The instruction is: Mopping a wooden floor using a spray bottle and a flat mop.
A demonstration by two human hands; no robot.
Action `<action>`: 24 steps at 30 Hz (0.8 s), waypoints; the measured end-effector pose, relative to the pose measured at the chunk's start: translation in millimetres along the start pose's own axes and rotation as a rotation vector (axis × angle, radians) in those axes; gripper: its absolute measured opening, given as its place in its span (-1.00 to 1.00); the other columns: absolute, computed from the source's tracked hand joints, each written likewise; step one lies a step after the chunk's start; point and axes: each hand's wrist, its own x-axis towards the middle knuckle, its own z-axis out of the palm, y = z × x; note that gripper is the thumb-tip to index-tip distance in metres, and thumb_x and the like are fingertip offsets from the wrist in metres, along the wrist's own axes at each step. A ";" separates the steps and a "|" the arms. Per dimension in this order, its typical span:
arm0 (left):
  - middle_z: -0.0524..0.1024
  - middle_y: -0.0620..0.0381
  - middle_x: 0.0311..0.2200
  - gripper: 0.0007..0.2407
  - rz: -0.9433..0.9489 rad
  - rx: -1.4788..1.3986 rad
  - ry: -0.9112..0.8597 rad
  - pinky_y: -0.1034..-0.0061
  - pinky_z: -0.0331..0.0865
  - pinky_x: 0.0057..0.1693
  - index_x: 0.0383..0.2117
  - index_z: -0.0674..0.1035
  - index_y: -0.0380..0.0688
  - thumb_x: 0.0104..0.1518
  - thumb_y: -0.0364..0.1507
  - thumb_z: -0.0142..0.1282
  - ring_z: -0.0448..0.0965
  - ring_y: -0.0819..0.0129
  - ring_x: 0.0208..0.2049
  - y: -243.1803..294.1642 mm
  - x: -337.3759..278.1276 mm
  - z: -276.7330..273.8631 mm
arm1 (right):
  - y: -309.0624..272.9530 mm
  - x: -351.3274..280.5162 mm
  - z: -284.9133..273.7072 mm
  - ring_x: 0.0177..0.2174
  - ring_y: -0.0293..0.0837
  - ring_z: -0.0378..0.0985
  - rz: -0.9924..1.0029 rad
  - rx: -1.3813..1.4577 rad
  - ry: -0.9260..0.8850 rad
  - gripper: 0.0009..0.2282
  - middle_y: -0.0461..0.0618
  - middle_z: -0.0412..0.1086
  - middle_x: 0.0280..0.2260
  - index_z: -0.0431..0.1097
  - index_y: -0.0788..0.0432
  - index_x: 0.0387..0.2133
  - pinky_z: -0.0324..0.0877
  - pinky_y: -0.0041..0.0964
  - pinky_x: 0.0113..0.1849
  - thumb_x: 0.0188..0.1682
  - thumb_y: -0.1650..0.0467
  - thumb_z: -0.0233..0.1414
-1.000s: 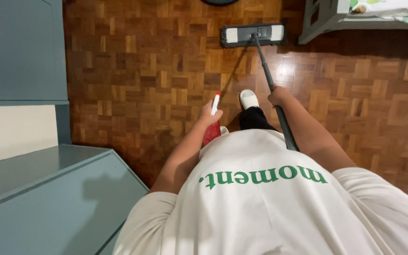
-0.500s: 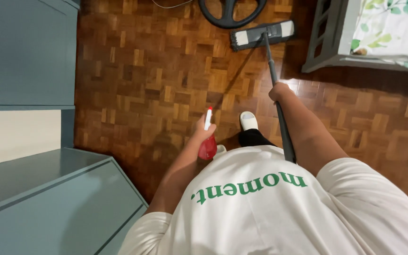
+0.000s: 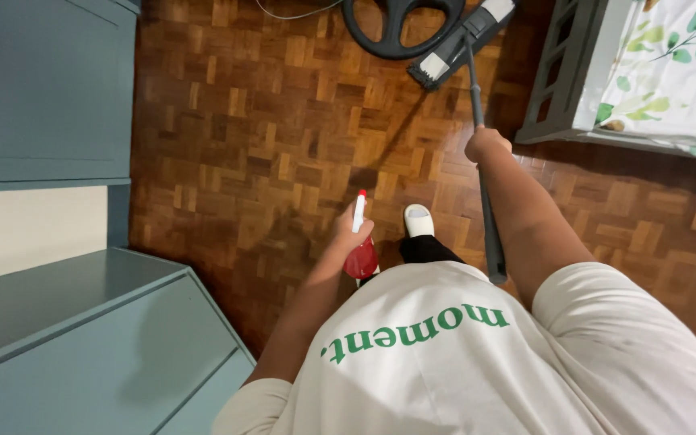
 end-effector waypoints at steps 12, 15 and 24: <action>0.66 0.10 -0.14 -0.45 0.045 0.005 -0.011 0.35 0.45 0.14 0.18 0.48 0.33 -0.08 -0.27 0.20 0.59 0.13 0.03 12.1 -6.1 1.2 | 17.3 -24.7 23.0 0.08 0.23 0.48 -0.077 -0.023 -0.042 -0.32 0.33 0.43 0.07 0.00 0.33 0.37 0.41 0.12 0.05 -0.11 0.39 -0.08; 0.65 0.12 -0.13 -0.45 0.050 -0.002 -0.019 0.39 0.44 0.14 0.19 0.48 0.34 -0.08 -0.28 0.19 0.59 0.15 0.00 -9.2 5.3 -4.2 | 9.9 -58.0 28.0 0.08 0.25 0.48 -0.109 -0.027 -0.017 -0.29 0.30 0.44 0.06 0.05 0.31 0.35 0.40 0.13 0.07 -0.17 0.34 -0.03; 0.63 0.03 -0.09 -0.46 0.146 0.019 -0.048 0.42 0.43 0.16 0.17 0.50 0.31 -0.09 -0.27 0.19 0.57 0.13 0.05 -45.8 -12.0 -70.4 | -46.5 -91.5 106.1 0.01 0.30 0.53 -0.232 -0.066 -0.023 -0.42 0.35 0.51 -0.05 0.41 0.33 0.11 0.48 0.12 0.01 -0.24 0.31 0.07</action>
